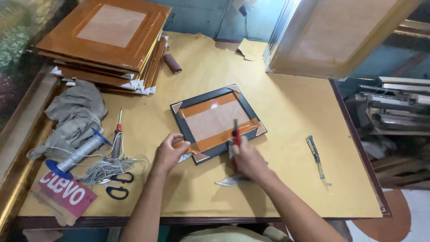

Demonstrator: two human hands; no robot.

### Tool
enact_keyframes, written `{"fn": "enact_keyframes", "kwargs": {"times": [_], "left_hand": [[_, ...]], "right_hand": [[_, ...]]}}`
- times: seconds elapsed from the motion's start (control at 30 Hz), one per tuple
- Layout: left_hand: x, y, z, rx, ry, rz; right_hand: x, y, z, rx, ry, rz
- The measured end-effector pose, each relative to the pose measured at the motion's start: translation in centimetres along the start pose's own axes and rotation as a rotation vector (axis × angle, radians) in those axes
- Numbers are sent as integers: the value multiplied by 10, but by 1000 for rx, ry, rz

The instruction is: Applying adhesive tape to the back of a picture frame and trimming the excess with a utility knife.

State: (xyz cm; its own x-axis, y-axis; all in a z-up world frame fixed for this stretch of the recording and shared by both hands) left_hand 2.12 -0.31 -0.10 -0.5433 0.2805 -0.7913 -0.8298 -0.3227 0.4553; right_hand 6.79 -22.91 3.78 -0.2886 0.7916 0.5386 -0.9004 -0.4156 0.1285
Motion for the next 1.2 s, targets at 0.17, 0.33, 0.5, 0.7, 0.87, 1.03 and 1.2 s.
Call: {"fn": "enact_keyframes", "kwargs": {"times": [0.17,0.33,0.5,0.7,0.87,1.03,1.2], "left_hand": [[0,-3,-2,16,10,15],[3,-11,-5,30,17,23],[8,-16,-7,52,26,47],[5,-15,-5,51,4,65],[-20,12,1,55,65,91],[-18,14,1,54,90,60],[7,-5,-3,-8,101,-55]], "right_hand": [[51,6,-39,439,85,-64],[51,-3,-57,474,201,-3],[51,-10,-64,483,258,-5],[60,-5,-61,550,302,10],[41,20,-79,589,366,79],[47,36,-42,589,284,-18],[51,17,-35,366,265,19]]}}
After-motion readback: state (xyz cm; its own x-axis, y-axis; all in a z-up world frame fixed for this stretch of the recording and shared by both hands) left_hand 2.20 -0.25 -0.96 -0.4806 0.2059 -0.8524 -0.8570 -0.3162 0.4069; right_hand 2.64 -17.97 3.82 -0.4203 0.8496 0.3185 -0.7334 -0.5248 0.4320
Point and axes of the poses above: each hand's wrist, its own y-axis away from the middle knuckle, its own z-axis out of the back of the hand, x = y × z, the point moved 5 cm from there along -y, towards the middle knuckle, and after that the axes turned 3 degrees about x, right-handed, at the moved point
